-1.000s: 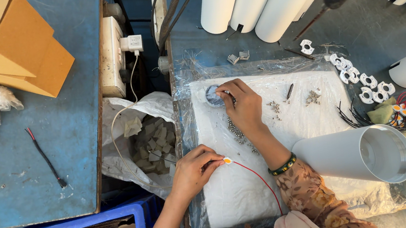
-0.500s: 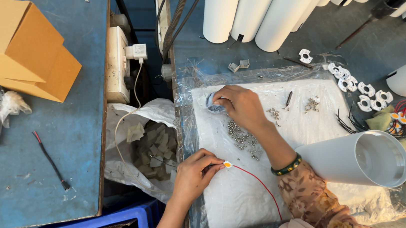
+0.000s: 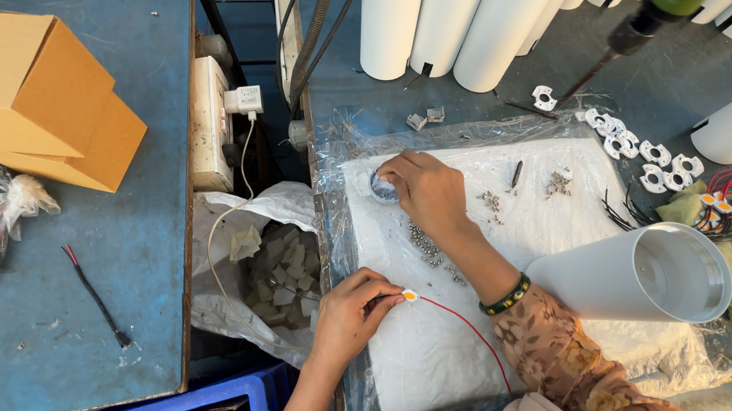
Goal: The person assembles a cylindrical light fixture by inserting an LED module into a white plastic housing, threading wires through a hole, and securing the module with a screw using a power drill. The person repeats the process for a second unit.
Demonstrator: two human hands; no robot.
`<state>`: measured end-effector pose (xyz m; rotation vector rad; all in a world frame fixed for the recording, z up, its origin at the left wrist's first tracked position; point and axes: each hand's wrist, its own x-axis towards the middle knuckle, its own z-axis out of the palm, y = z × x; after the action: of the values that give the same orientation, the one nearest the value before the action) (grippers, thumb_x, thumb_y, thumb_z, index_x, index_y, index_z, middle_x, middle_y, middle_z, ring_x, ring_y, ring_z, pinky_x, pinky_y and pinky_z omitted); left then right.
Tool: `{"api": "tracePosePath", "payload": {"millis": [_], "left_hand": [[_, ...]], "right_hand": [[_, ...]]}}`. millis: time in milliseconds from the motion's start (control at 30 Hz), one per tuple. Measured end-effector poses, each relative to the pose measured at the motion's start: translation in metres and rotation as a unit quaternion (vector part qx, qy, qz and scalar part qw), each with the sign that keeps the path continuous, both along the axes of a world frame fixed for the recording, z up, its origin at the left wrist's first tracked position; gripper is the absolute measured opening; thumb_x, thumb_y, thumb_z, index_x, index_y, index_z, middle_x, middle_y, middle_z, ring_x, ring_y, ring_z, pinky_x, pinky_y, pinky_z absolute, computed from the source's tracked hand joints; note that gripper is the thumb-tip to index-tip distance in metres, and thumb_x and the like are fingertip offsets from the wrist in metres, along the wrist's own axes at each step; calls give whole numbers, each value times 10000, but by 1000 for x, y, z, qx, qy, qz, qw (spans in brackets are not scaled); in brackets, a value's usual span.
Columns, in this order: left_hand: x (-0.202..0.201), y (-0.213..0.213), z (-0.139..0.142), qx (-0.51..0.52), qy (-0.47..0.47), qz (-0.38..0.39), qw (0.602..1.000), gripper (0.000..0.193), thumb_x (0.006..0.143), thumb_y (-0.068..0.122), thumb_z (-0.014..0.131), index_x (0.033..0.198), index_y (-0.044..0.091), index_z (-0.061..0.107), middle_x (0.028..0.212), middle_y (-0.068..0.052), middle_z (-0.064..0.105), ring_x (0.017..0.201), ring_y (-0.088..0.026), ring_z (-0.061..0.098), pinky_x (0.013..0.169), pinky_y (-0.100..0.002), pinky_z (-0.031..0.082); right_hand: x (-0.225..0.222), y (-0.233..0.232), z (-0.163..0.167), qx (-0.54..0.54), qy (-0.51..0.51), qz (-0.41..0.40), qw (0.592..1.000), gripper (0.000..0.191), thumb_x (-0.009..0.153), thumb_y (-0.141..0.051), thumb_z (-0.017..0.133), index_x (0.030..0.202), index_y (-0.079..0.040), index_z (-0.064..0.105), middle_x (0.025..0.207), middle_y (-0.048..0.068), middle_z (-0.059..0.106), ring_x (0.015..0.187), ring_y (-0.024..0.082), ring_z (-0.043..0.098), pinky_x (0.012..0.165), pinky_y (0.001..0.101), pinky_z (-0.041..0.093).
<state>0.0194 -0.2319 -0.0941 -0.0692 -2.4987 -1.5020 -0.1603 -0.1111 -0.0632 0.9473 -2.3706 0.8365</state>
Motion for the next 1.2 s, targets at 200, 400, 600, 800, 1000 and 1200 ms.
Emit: {"api": "tracePosePath", "payload": {"millis": [200,400,600,800,1000,1200], "left_hand": [[0,1,-1,2,11,2,1000,133,827,217,820,935,142,796,873,11,717,585,-141,624,540,-300,500],[-1,1,-2,-3,22,-9,1000,130,834,198,817,939,124,795,889,9,715,633,-123,655,557,-292,513],[2,2,1,-8,9,-2,1000,141,817,182,824,941,118,798,888,5,715,636,-120,659,573,-284,530],[2,2,4,-2,2,4,1000,144,812,186,827,939,123,801,879,6,719,620,-125,644,556,-285,515],[2,2,3,-7,12,1,1000,144,814,191,828,942,131,803,882,6,720,628,-132,648,550,-287,513],[2,2,2,-3,20,-1,1000,140,815,191,827,938,129,798,893,8,721,642,-132,658,568,-281,523]], "right_hand": [[-2,-1,0,10,-44,29,999,106,852,-45,735,907,-134,742,865,-14,724,756,190,696,610,333,523],[-5,16,8,51,-85,88,991,91,853,-71,734,928,-122,736,885,2,725,785,228,704,662,355,540],[7,28,5,-27,-84,58,994,96,875,-68,732,963,-106,739,949,22,742,807,218,722,673,332,552],[12,37,-9,-175,-148,24,973,81,922,-41,733,1000,-62,739,931,54,743,729,150,684,633,277,531],[5,40,-25,-234,-299,-9,925,101,918,-79,751,1007,-33,743,844,22,732,627,65,620,550,222,482],[8,42,-23,-225,-269,-6,936,82,928,-54,741,1008,-33,737,850,30,729,644,82,638,561,232,491]]}}
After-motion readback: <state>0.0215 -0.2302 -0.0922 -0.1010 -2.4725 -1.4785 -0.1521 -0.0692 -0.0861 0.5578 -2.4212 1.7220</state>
